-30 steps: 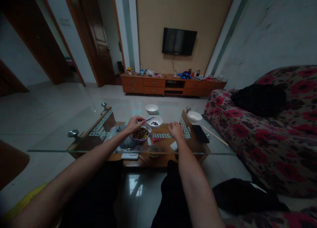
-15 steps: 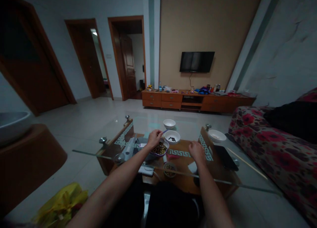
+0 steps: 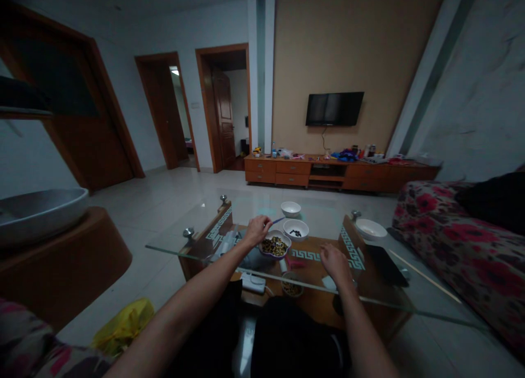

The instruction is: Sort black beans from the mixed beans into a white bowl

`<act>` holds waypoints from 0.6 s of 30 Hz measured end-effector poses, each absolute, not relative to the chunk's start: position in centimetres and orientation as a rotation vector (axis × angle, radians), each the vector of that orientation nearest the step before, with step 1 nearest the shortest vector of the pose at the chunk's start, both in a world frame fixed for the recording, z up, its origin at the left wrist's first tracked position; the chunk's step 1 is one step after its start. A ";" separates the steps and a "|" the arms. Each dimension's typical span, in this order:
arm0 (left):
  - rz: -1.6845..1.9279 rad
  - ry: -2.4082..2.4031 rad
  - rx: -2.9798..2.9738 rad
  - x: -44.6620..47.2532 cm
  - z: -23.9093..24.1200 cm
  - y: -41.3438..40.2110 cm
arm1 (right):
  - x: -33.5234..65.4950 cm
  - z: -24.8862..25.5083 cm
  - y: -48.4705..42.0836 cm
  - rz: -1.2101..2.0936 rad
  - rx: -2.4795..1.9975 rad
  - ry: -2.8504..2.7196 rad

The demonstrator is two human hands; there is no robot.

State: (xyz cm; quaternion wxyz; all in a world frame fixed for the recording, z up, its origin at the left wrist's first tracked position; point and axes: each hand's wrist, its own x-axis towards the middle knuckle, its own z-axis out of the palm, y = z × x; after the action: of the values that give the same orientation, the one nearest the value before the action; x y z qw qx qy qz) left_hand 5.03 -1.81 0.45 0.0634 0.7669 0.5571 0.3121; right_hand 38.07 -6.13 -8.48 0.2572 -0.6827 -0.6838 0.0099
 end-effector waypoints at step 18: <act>0.818 1.446 2.573 1.4 4.1 -10.8 | 28.0 -18.9 -29.7 0.816 -1.592 -1.168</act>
State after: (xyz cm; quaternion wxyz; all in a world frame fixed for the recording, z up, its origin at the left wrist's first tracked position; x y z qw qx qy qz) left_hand 1.38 -10.79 4.15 0.0394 0.8394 0.4718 0.2669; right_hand 27.99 -29.67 -18.92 0.4817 -0.6529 -0.4791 0.3349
